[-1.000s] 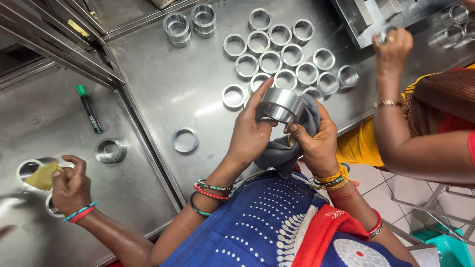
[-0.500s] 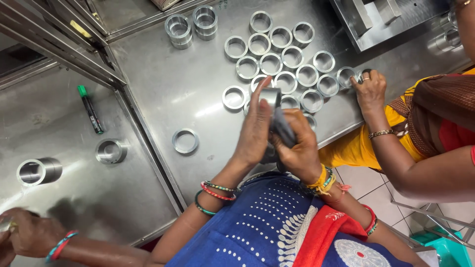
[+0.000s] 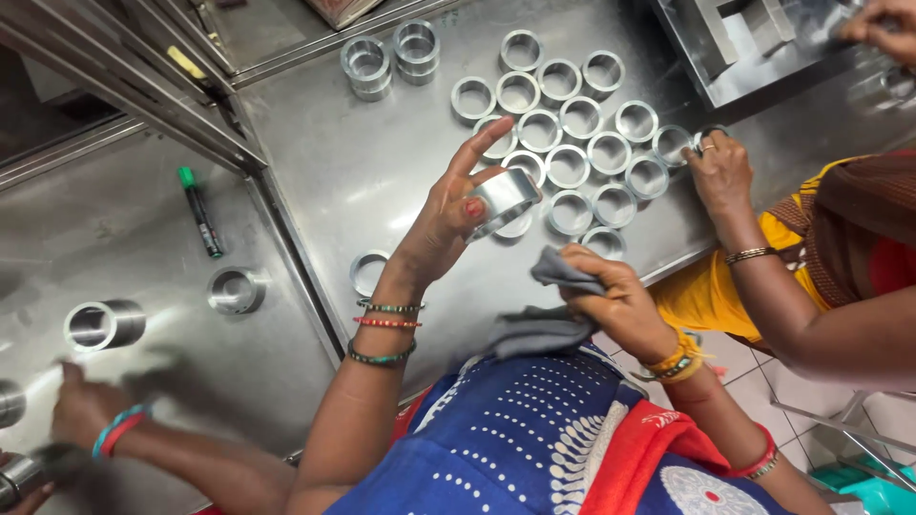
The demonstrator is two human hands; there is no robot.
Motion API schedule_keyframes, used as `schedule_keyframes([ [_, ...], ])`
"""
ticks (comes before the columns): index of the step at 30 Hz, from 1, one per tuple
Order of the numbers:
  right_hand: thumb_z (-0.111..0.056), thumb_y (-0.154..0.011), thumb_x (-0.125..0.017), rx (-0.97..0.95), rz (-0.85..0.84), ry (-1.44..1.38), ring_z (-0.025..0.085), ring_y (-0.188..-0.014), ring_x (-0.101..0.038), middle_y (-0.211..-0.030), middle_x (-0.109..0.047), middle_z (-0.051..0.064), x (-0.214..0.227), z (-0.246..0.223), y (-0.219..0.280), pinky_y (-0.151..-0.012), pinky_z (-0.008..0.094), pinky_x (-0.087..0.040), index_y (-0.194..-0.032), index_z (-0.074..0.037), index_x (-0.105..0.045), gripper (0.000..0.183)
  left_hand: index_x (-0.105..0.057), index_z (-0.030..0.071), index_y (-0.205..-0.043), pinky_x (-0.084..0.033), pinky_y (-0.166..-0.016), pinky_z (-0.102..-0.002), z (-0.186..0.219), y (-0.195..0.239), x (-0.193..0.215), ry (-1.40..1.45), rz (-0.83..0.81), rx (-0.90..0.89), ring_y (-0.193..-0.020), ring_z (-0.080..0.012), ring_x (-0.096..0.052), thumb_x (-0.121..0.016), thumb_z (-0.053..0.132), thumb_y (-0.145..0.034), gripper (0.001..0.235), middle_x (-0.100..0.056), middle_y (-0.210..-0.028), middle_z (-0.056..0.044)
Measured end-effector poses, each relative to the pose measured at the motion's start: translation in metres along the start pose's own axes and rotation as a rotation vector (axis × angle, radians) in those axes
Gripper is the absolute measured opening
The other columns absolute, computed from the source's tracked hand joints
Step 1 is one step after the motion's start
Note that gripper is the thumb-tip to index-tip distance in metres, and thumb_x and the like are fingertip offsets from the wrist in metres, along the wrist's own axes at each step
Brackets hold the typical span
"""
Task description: The recorder uses a cloth to wipe down and clean metal rings at a fabrication station.
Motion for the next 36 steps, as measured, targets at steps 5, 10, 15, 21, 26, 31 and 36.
schedule_keyframes([
  [5, 0.008, -0.085, -0.058, -0.092, 0.126, 0.009, 0.004, -0.073, -0.049, -0.102, -0.059, -0.001, 0.008, 0.003, 0.006, -0.062, 0.02, -0.042, -0.115, 0.002, -0.071, 0.033, -0.022, 0.012, -0.167, -0.051, -0.114, -0.04, 0.015, -0.007, 0.005, -0.101, -0.089, -0.056, -0.124, -0.0261, -0.067, -0.082, 0.072, -0.07, 0.129, -0.07, -0.126, -0.017],
  [10, 0.006, -0.087, -0.059, -0.085, 0.185, 0.052, 0.002, -0.071, -0.048, -0.095, -0.059, -0.003, 0.007, 0.001, 0.006, -0.06, 0.019, -0.04, -0.113, 0.001, -0.071, 0.029, -0.023, 0.015, -0.168, -0.052, -0.115, -0.041, 0.022, -0.011, 0.011, -0.183, -0.108, -0.043, -0.125, -0.0263, -0.069, -0.086, 0.065, -0.071, 0.126, -0.072, -0.126, -0.016],
  [15, 0.006, -0.089, -0.059, -0.06, 0.178, 0.077, 0.002, -0.069, -0.047, -0.096, -0.055, -0.005, 0.006, 0.008, 0.009, -0.058, 0.02, -0.04, -0.112, 0.0, -0.071, 0.027, -0.032, 0.023, -0.161, -0.051, -0.107, -0.043, 0.011, -0.014, 0.07, -1.007, 0.32, -0.065, -0.123, -0.0276, -0.067, -0.094, 0.036, -0.073, 0.108, -0.073, -0.128, -0.009],
  [21, 0.007, -0.087, -0.058, -0.098, 0.221, 0.086, 0.002, -0.067, -0.047, -0.096, -0.058, -0.004, 0.01, 0.016, 0.026, -0.058, 0.02, -0.04, -0.11, 0.0, -0.071, 0.027, -0.04, 0.022, -0.155, -0.048, -0.107, -0.045, -0.063, 0.025, 0.191, -1.201, 0.562, 0.103, -0.125, -0.031, -0.055, -0.094, 0.031, -0.069, 0.102, -0.064, -0.131, -0.012],
  [26, 0.006, -0.089, -0.06, -0.117, 0.279, 0.066, 0.003, -0.067, -0.047, -0.091, -0.058, -0.003, 0.016, 0.031, 0.036, -0.058, 0.02, -0.039, -0.11, 0.001, -0.071, 0.024, -0.035, 0.023, -0.156, -0.043, -0.113, -0.043, -0.066, 0.039, 0.205, -1.219, 0.532, 0.202, -0.13, -0.0296, -0.047, -0.093, 0.022, -0.065, 0.109, -0.064, -0.136, -0.007],
  [31, 0.007, -0.089, -0.059, -0.106, 0.295, 0.064, 0.002, -0.068, -0.048, -0.092, -0.06, -0.003, 0.016, 0.029, 0.033, -0.059, 0.02, -0.04, -0.109, 0.001, -0.07, 0.024, -0.024, 0.024, -0.162, -0.041, -0.118, -0.04, -0.069, 0.041, 0.223, -1.259, 0.537, 0.21, -0.134, -0.0295, -0.048, -0.092, 0.007, -0.061, 0.123, -0.053, -0.14, -0.012],
  [36, 0.007, -0.089, -0.06, -0.079, 0.266, 0.077, 0.003, -0.067, -0.049, -0.097, -0.059, -0.003, 0.013, 0.032, 0.028, -0.058, 0.02, -0.041, -0.109, 0.001, -0.07, 0.024, -0.011, 0.023, -0.163, -0.037, -0.117, -0.039, -0.077, 0.043, 0.247, -1.097, 0.573, 0.089, -0.14, -0.0298, -0.049, -0.091, 0.001, -0.064, 0.13, -0.048, -0.149, -0.013],
])
Point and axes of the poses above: each hand's wrist, its own y-axis away from the middle knuckle, its own x-axis out of the back of the hand, z = x × y, the point moved 6 cm from there along -y, towards the middle knuckle
